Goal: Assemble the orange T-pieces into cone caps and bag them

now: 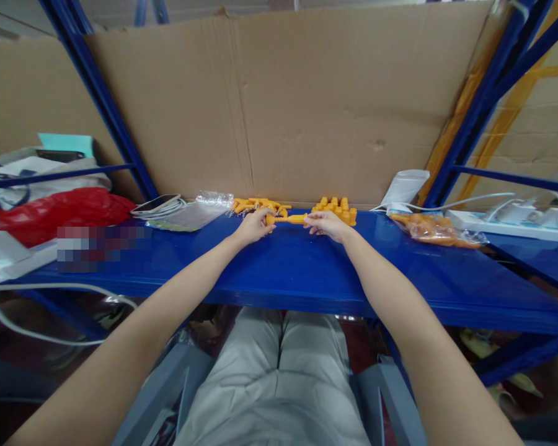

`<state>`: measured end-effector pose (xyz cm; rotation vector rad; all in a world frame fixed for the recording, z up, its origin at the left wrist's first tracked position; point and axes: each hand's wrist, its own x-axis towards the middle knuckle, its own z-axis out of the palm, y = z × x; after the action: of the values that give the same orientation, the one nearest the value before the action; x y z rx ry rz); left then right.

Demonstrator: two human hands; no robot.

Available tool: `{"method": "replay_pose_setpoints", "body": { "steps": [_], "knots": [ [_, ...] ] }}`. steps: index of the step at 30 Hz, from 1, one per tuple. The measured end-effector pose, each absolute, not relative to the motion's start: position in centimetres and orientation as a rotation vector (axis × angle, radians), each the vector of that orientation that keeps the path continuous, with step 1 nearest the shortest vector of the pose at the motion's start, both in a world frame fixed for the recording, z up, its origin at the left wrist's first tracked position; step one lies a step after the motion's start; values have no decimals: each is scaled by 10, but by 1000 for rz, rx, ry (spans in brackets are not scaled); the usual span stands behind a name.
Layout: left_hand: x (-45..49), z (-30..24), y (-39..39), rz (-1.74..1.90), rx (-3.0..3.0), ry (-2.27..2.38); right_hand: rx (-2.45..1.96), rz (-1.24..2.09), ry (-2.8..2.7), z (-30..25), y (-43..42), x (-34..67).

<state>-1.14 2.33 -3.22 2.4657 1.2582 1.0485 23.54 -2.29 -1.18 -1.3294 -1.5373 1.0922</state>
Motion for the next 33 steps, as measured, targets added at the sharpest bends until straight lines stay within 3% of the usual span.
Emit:
{"method": "replay_pose_setpoints", "body": {
  "steps": [19, 33],
  "knots": [
    [-8, -36, 26, 1040, 2464, 1303, -1271, 1115, -1505, -12, -24, 231],
    [-5, -36, 16, 1107, 2542, 1242, -1438, 928, -1638, -25, -10, 231]
  ]
}}
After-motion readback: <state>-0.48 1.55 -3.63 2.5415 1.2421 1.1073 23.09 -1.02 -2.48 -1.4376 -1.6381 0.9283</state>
